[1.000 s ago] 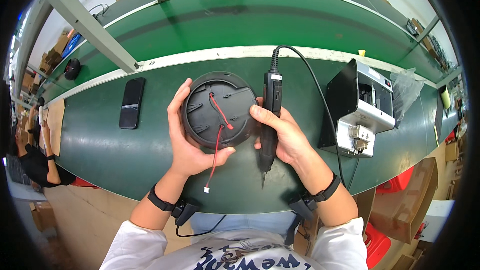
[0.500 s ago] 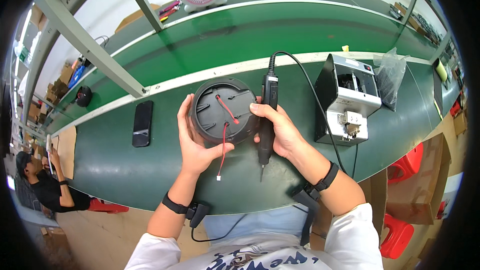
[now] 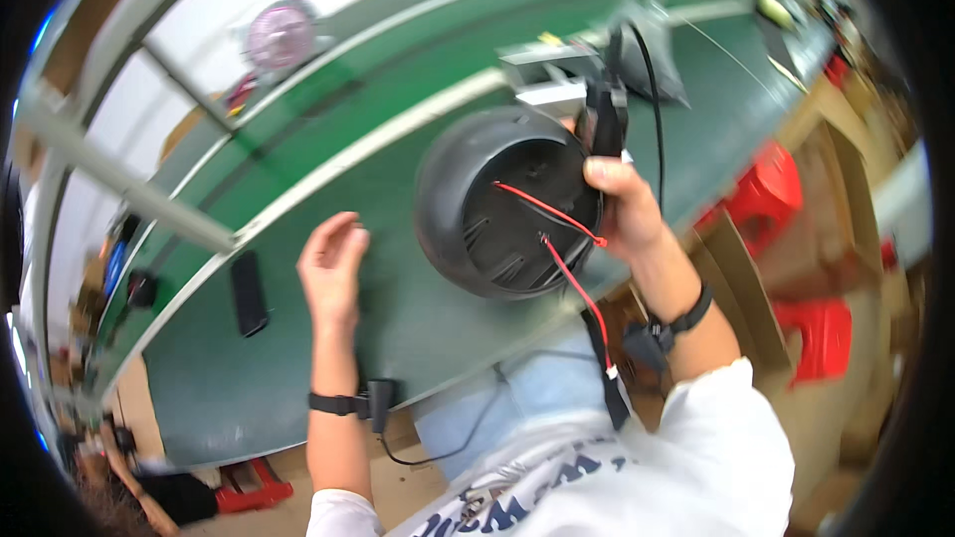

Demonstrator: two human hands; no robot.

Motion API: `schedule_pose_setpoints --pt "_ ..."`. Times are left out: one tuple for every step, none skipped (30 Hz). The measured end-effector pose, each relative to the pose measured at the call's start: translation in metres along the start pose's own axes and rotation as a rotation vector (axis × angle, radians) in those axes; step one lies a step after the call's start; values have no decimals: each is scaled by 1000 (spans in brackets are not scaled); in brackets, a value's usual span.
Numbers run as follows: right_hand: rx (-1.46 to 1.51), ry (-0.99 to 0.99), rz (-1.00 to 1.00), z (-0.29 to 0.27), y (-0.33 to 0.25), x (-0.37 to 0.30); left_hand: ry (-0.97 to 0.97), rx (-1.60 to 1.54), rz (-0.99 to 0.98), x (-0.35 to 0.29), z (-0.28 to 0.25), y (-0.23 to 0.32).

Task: Assembling the outer casing of a round electronic device using an electric screwdriver.

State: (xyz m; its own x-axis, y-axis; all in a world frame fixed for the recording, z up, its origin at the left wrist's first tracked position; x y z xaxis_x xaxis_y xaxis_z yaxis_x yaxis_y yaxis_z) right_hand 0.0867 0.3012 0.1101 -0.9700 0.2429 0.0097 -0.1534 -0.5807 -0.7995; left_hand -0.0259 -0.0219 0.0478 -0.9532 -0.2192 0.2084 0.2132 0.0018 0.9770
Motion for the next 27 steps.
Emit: schedule_pose_setpoints --pt "-38 -4 -56 -16 -20 -9 -17 25 33 -1 2 3" --pt "-79 -9 -106 -32 -38 -16 -32 51 34 -2 0 4" --pt "-213 -29 -98 -46 -51 -22 -31 101 86 -4 -5 11" --pt "-351 -50 -79 -62 -67 -32 -21 152 72 -7 -7 15" --pt "-491 6 -38 -90 -80 -44 -47 173 96 -7 -7 16" --pt "-632 50 -1 -111 -96 -55 -63 172 78 -6 -4 15" --pt "-774 132 -7 -129 -110 -70 -78 179 54 -6 0 9" --pt "-910 179 -9 -161 -116 -83 -115 210 63 -10 6 9" --pt "-1085 287 39 -188 -125 -101 -163 240 64 -13 13 5" --pt "-1258 387 96 -210 -133 -118 -205 271 66 -16 18 1" --pt "-1242 417 107 -231 -134 -128 -237 279 67 -19 21 -2" --pt "-1433 455 169 -259 -134 -141 -284 301 34 -23 27 -8" --pt "-1616 480 238 -289 -131 -152 -325 333 4 -27 29 -12" --pt "-1599 499 257 -316 -123 -161 -350 346 2 -29 31 -15" --pt "-1676 522 308 -346 -112 -168 -432 407 61 -32 34 -19" --pt "-1751 540 361 -375 -98 -174 -512 471 119 -38 39 -21" --pt "-1737 545 381 -401 -83 -180 -575 533 147 -44 45 -19" --pt "-1698 588 461 -429 -67 -188 -589 545 139 -47 48 -20" --pt "-1656 627 539 -449 -53 -194 -604 555 171 -51 52 -18" --pt "-1607 664 583 -466 -40 -201 -617 564 202 -54 56 -17" --pt "-1569 686 588 -485 -23 -202 -665 595 245 -59 61 -14" --pt "-1534 708 595 -506 -3 -203 -674 611 239 -61 63 -15" --pt "-1473 725 566 -531 20 -203 -682 632 278 -63 66 -13" --pt "-1406 746 624 -551 42 -203 -687 654 316 -65 70 -11" --pt "-1412 772 596 -569 58 -200 -694 700 356 -69 76 -10" --pt "-1420 797 567 -590 77 -197 -696 716 349 -70 80 -13" --pt "-1555 901 364 -623 89 -200 -668 706 337 -68 81 -17"
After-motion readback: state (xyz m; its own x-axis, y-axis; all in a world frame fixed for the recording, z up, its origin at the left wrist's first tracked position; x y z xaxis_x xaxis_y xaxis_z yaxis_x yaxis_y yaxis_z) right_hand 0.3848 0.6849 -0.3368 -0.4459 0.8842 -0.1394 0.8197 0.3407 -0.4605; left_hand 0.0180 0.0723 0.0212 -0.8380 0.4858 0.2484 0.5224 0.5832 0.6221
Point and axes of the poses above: each hand's wrist, its own x-axis towards the middle knuckle, its own z-axis out of the palm, y = z × x, the point moved 9 cm from there along x, towards the middle knuckle, and after that the axes turned 15 degrees about y, right-handed, at the moved point
